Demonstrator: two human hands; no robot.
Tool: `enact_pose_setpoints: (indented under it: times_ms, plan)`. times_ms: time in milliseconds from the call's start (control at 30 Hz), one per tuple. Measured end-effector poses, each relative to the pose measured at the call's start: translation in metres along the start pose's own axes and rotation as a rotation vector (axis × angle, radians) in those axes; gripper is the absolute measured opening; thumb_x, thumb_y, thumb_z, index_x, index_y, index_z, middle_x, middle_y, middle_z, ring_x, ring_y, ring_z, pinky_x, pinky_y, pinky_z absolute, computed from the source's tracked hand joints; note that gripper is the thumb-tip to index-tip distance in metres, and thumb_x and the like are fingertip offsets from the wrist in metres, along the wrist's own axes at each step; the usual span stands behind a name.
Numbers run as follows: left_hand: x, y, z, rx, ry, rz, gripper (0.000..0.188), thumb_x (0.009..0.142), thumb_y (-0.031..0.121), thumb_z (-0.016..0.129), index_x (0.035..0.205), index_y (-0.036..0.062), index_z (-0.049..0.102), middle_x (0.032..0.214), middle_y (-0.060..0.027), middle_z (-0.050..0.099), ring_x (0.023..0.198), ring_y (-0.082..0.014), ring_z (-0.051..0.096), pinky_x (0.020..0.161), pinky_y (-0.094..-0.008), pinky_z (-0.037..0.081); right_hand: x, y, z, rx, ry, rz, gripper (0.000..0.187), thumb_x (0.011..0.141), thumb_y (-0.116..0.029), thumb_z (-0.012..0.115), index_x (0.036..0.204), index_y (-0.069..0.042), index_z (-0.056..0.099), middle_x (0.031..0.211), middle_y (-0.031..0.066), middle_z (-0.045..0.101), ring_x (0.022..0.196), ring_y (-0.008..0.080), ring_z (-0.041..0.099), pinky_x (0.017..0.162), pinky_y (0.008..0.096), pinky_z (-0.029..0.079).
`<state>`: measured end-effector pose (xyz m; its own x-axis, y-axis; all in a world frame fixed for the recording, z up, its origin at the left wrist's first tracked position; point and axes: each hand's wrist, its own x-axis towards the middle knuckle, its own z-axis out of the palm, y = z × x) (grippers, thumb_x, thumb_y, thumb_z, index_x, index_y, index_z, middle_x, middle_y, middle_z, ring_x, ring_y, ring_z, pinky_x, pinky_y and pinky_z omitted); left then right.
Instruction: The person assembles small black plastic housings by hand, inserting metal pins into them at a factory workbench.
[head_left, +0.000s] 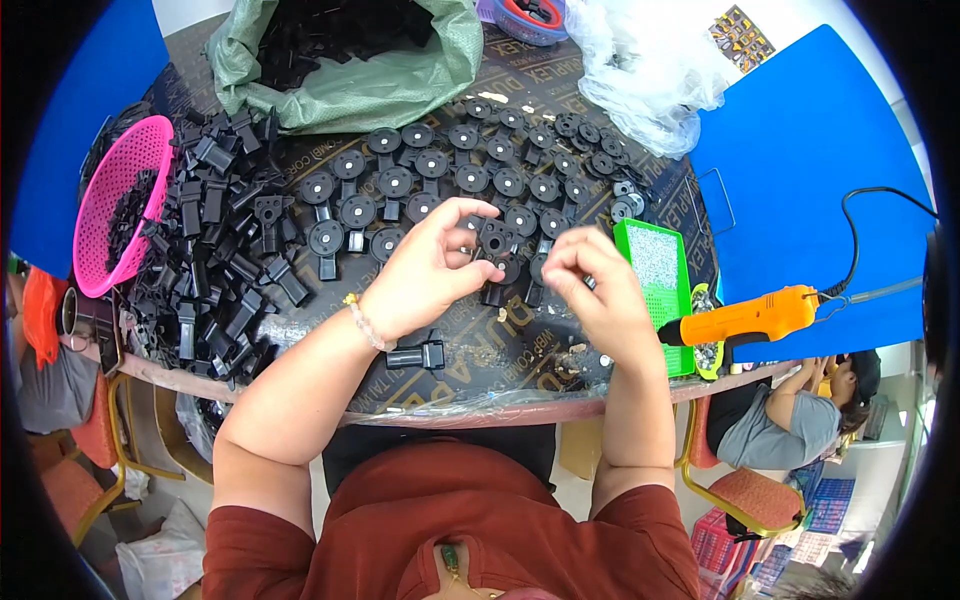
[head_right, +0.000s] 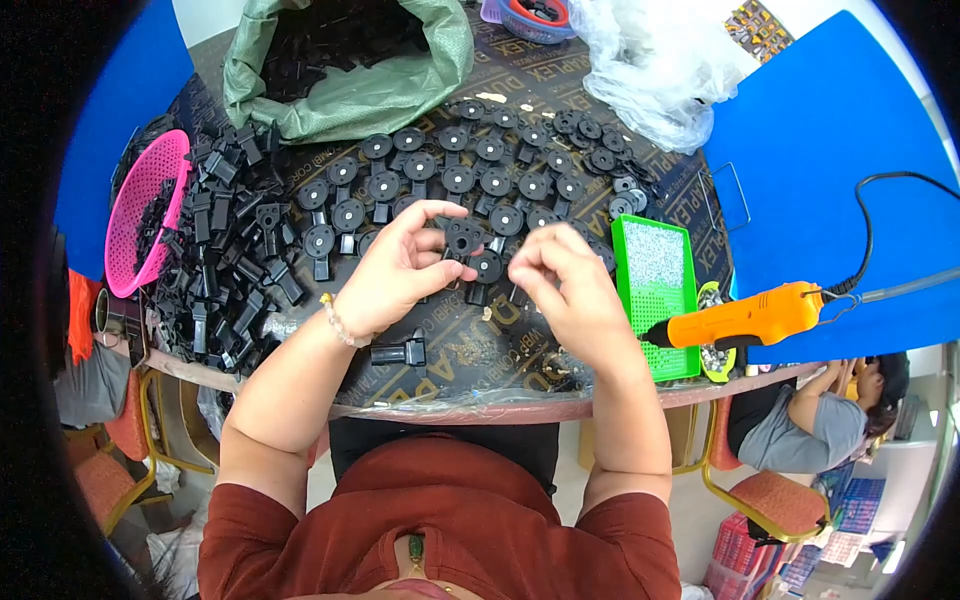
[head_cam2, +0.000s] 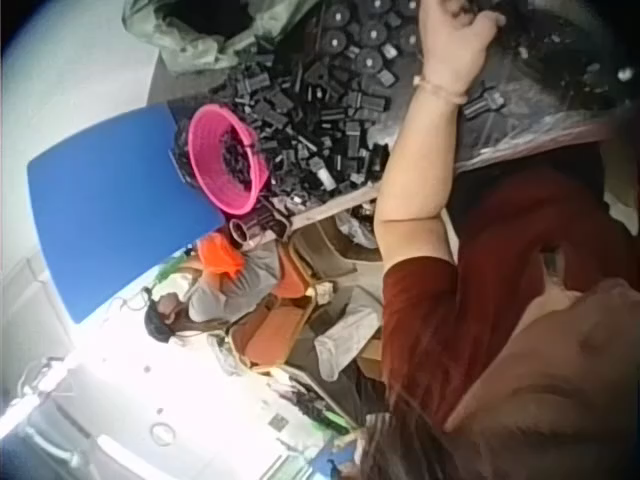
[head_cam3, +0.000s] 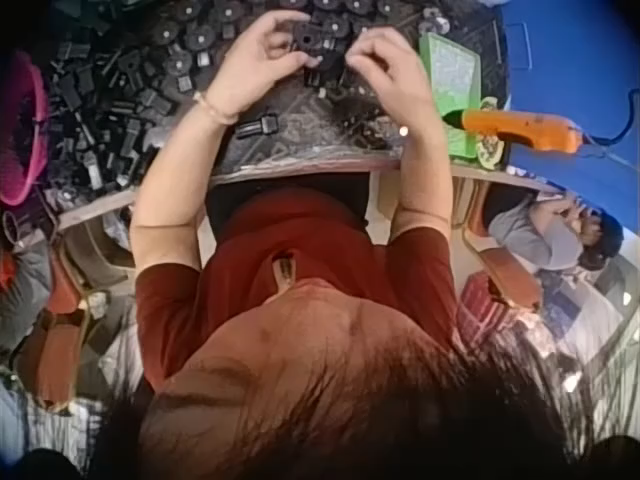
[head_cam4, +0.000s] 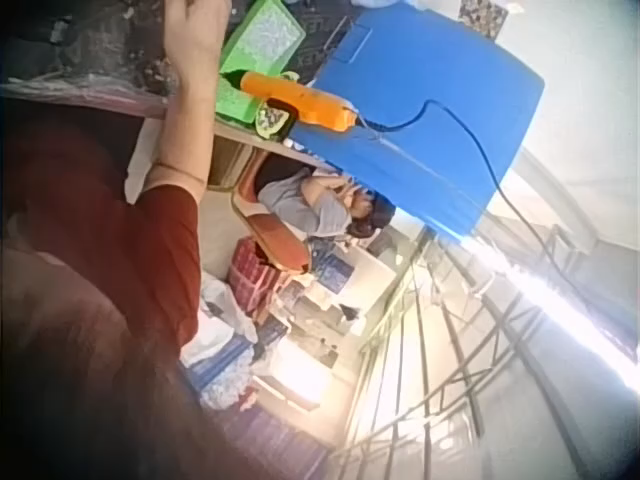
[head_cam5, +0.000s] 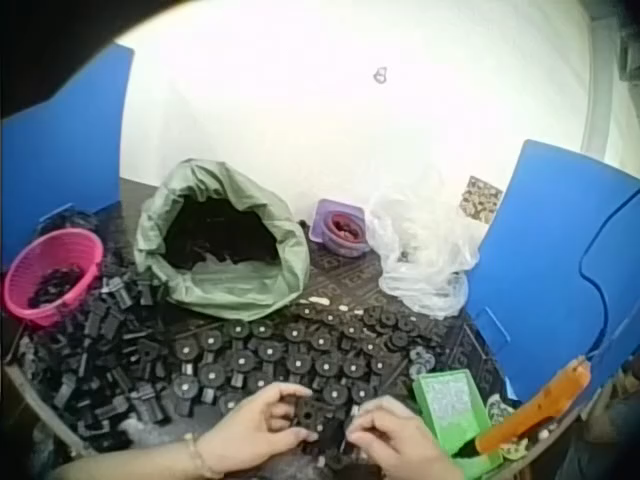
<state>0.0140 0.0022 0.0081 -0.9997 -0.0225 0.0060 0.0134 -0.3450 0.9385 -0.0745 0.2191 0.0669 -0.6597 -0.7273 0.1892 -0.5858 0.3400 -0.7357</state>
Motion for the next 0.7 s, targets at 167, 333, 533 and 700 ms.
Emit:
enact_pose_setpoints:
  times_ms: [167, 333, 533, 700]
  plan:
    - [0.004, -0.012, 0.0, -0.057, -0.06, -0.042, 0.054, 0.091, -0.009, 0.063, 0.139, 0.0043, 0.044, 0.099, -0.0051, 0.065, 0.101, -0.0198, 0.071, 0.084, -0.0275, 0.056, 0.028, -0.013, 0.021, -0.028, 0.029, -0.099, 0.009, 0.092, -0.008, 0.068, 0.096, 0.0, 0.067, 0.103, 0.0112, 0.058, 0.091, 0.0258, 0.061, 0.079, 0.0352, 0.05]
    - [0.004, -0.008, 0.001, -0.095, -0.034, -0.124, 0.051, 0.092, -0.006, 0.063, 0.139, 0.0046, 0.045, 0.107, -0.0108, 0.069, 0.099, -0.0199, 0.072, 0.08, -0.0285, 0.057, 0.042, -0.006, 0.024, -0.173, 0.115, -0.142, 0.011, 0.088, -0.008, 0.071, 0.097, -0.001, 0.069, 0.104, 0.0142, 0.061, 0.095, 0.0325, 0.063, 0.086, 0.0401, 0.051]
    - [0.003, 0.001, 0.003, -0.165, 0.077, -0.202, 0.038, 0.099, 0.015, 0.064, 0.134, 0.0093, 0.05, 0.114, -0.0146, 0.071, 0.094, -0.0202, 0.073, 0.076, -0.0324, 0.058, 0.062, 0.048, -0.037, -0.727, 0.673, -0.048, 0.016, 0.092, -0.004, 0.061, 0.107, -0.002, 0.069, 0.106, 0.0176, 0.066, 0.1, 0.0367, 0.064, 0.09, 0.0453, 0.051]
    - [0.007, -0.004, 0.001, -0.198, 0.12, -0.169, 0.028, 0.1, 0.016, 0.064, 0.126, 0.0084, 0.056, 0.105, -0.0154, 0.074, 0.082, -0.0188, 0.073, 0.069, -0.0284, 0.056, 0.077, 0.125, -0.077, -0.986, 0.521, 0.413, 0.026, 0.088, -0.019, 0.07, 0.11, -0.005, 0.071, 0.103, 0.0192, 0.072, 0.098, 0.0396, 0.068, 0.089, 0.0486, 0.054]
